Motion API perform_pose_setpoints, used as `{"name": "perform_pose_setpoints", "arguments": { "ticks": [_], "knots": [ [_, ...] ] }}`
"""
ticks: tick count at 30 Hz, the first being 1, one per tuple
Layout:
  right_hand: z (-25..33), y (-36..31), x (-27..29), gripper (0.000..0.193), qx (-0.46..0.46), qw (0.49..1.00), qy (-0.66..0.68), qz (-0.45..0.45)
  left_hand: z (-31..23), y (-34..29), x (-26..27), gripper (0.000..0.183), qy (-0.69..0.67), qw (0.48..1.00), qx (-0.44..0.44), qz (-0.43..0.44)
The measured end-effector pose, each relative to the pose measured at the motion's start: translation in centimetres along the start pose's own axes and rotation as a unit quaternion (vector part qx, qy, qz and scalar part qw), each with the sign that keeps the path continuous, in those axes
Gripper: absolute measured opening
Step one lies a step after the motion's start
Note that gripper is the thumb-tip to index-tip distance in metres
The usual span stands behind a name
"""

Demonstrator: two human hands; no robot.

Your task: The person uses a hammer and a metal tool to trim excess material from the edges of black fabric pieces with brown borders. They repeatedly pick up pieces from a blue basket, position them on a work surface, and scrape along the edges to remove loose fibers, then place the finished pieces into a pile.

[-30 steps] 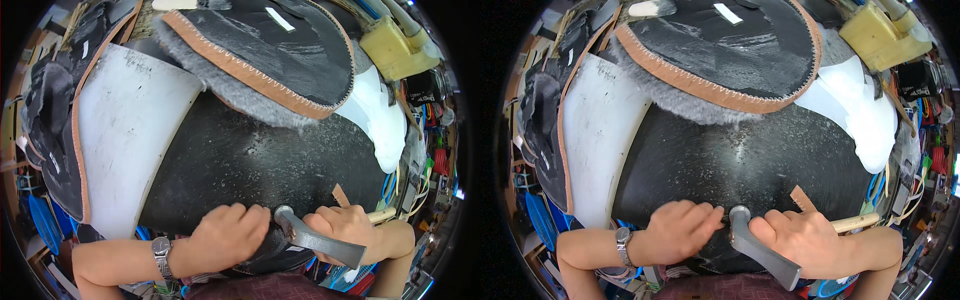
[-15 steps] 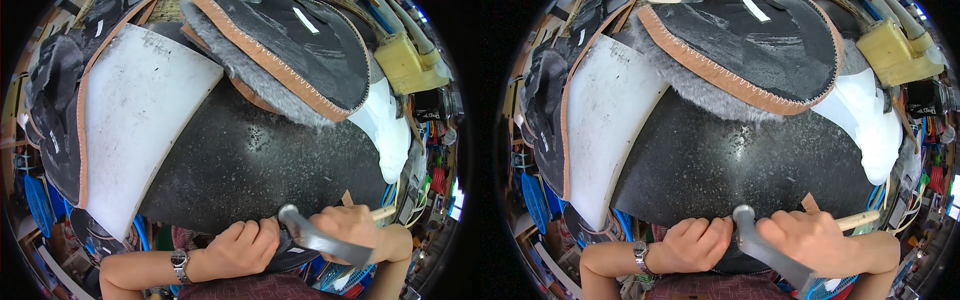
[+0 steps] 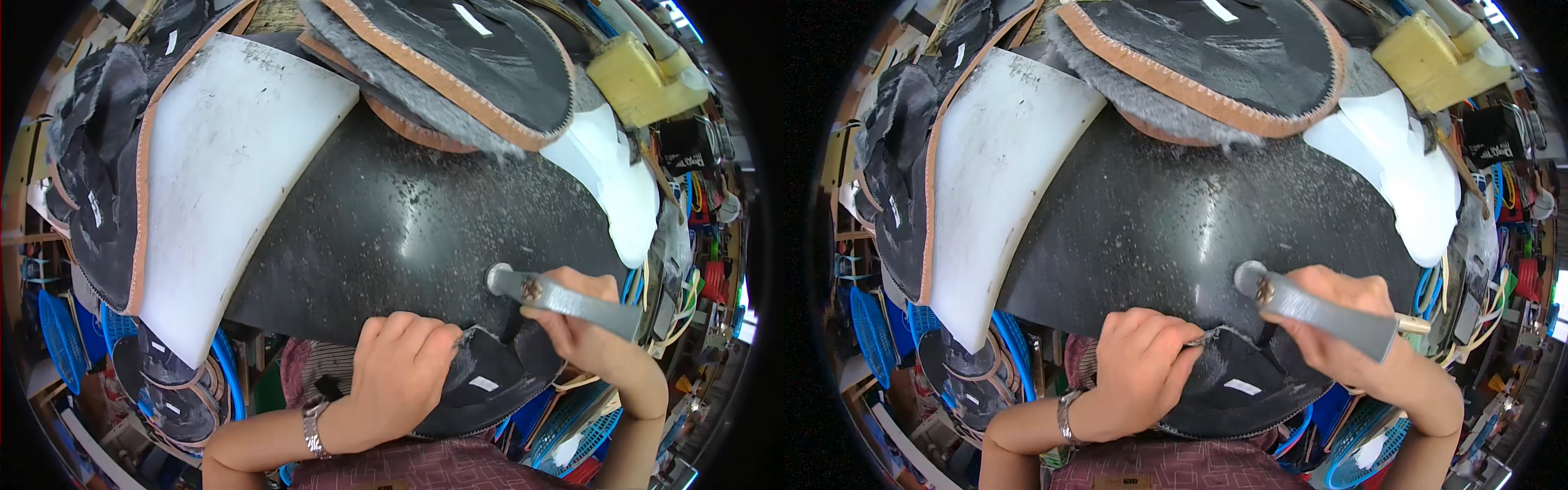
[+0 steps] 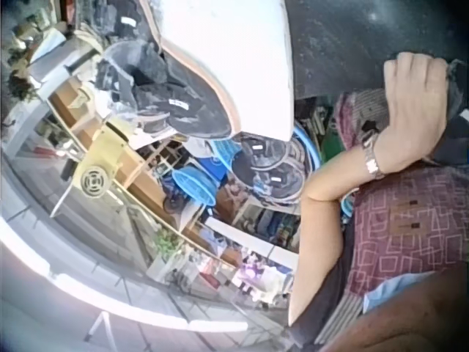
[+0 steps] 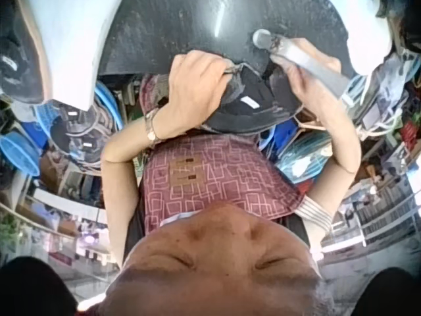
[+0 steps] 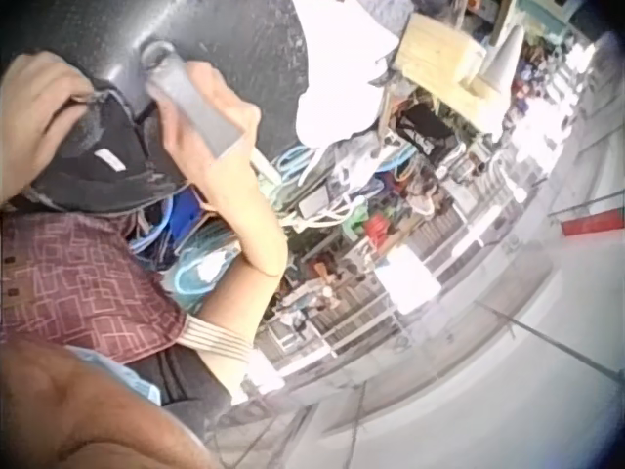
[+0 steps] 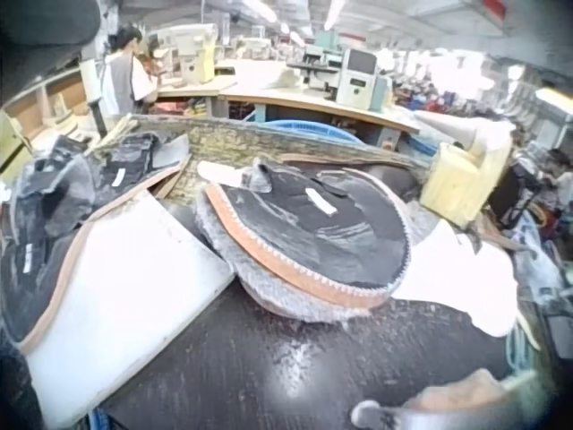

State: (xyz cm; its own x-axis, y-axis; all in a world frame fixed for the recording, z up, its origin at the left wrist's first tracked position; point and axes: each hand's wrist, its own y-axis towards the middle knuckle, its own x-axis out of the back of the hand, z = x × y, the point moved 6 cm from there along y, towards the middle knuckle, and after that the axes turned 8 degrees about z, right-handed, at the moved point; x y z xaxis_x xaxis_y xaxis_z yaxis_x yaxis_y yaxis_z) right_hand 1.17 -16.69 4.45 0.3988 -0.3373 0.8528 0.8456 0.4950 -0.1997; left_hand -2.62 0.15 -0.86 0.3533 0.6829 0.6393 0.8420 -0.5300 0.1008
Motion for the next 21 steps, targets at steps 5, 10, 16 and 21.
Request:
{"name": "perform_pose_setpoints", "arguments": {
  "ticks": [5,10,16,21],
  "knots": [
    [2.0,-3.6,0.7,0.016,-0.048,0.993,0.042,0.101,-3.1,3.3,4.5,0.020,-0.074,0.989,-0.128,0.025],
    [2.1,-4.6,0.3,0.012,-0.041,0.996,0.062,0.049,-0.8,6.5,1.3,0.016,0.087,0.967,-0.164,0.172],
    [0.5,-2.8,-2.0,0.019,0.018,0.993,0.115,-0.016,0.2,6.4,0.8,0.017,0.062,0.959,-0.177,0.214],
    [1.7,-2.2,-2.5,0.022,0.066,0.996,-0.041,0.034,0.3,6.0,0.9,0.015,0.107,0.935,-0.243,0.236]
  ]
}}
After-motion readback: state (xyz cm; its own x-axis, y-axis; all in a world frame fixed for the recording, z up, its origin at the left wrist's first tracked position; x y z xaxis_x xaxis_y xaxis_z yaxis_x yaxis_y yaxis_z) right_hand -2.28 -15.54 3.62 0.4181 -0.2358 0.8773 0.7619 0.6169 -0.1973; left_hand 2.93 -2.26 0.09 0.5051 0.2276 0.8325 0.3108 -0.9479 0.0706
